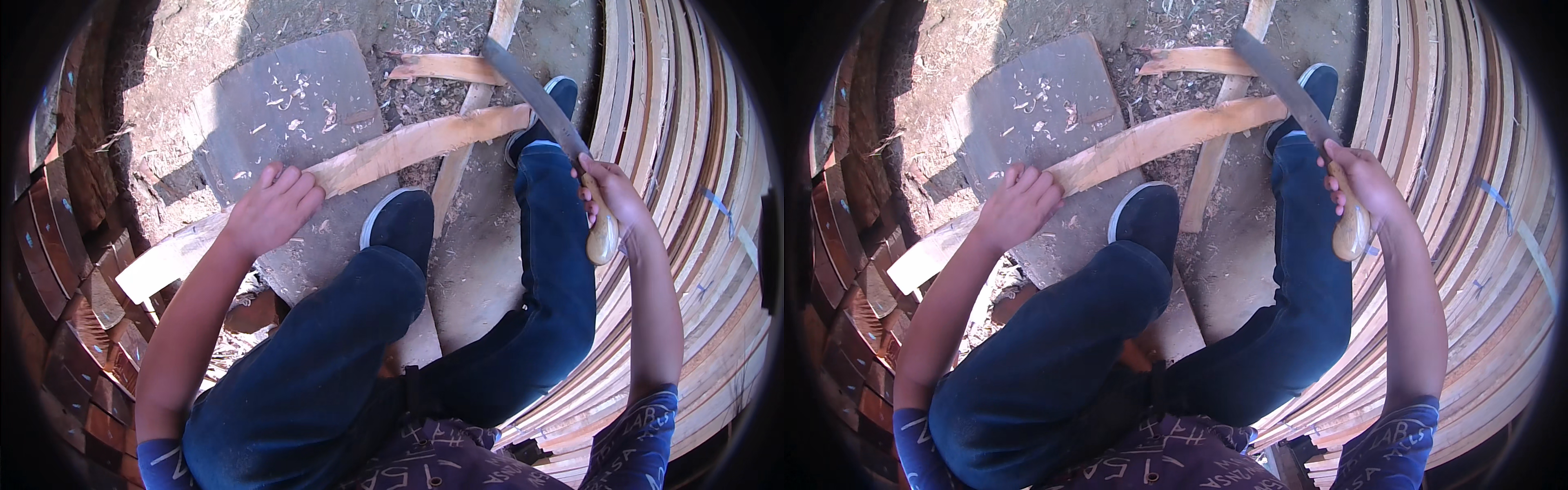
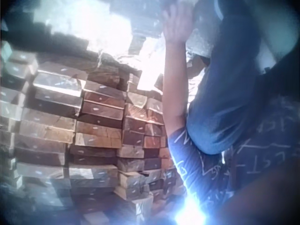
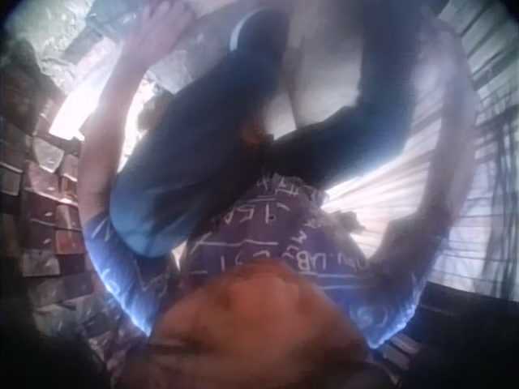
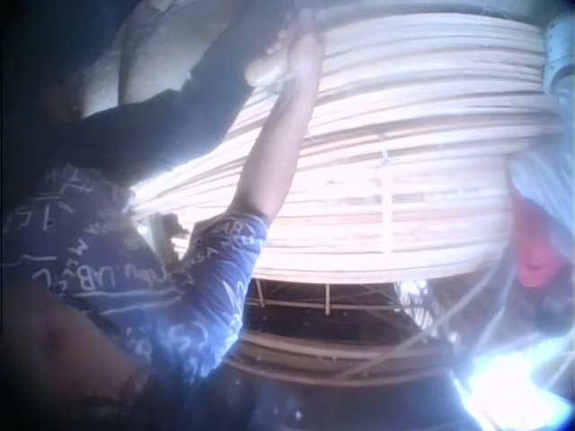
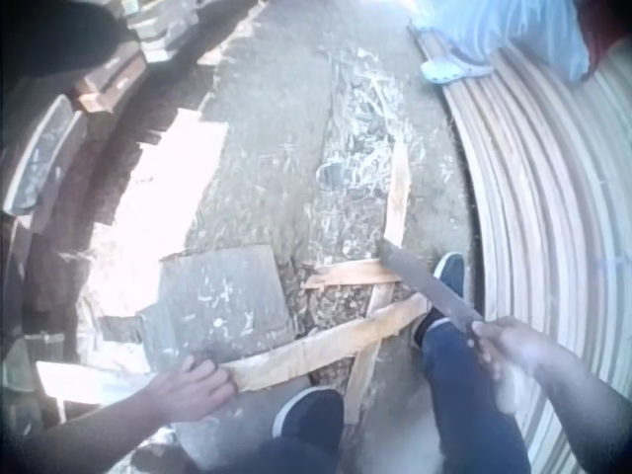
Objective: The person sits on the ground and uses a knife to shave and shape a thin wooden strip, holding it with the left hand and scraping with the right. The person repeatedly adjusts the strip and continues shaving along its length.
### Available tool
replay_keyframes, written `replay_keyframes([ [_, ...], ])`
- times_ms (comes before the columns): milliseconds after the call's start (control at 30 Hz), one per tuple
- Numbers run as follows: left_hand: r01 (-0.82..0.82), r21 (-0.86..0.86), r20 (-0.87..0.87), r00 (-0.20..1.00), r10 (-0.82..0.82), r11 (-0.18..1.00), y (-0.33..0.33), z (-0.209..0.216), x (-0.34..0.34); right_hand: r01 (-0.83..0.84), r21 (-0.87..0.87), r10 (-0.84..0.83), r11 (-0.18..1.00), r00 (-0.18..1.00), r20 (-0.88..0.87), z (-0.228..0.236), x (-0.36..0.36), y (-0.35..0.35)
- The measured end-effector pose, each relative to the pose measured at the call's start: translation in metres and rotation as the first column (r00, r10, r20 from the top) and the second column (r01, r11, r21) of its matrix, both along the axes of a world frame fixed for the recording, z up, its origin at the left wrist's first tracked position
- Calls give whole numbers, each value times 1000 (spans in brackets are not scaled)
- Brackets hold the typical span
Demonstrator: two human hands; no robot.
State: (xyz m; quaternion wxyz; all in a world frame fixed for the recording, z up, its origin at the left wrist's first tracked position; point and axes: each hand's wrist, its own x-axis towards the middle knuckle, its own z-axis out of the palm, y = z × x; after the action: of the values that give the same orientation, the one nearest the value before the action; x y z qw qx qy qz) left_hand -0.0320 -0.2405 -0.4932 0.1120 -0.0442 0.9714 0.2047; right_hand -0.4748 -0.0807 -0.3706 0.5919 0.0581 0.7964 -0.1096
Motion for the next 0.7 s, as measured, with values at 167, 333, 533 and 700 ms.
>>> replay_keyframes([
  [167, -5, -14, -19, 1000, 4, 1000, 0, 2, -2, -251, 187, 209, 950, 953, 220, 0, 33, 4],
  [333, -38, 12, -10, 999, 38, 999, 0, 4, -3, -111, 97, 107, 989, 993, 50, -3, 11, 4],
  [533, -19, 23, -8, 1000, 19, 1000, 2, 0, 0, -254, 219, 214, 942, 958, 189, 0, 40, 0],
  [700, -10, 17, -6, 1000, 10, 1000, 4, 1, 3, -108, 72, 105, 992, 993, 45, 1, 20, 3],
])
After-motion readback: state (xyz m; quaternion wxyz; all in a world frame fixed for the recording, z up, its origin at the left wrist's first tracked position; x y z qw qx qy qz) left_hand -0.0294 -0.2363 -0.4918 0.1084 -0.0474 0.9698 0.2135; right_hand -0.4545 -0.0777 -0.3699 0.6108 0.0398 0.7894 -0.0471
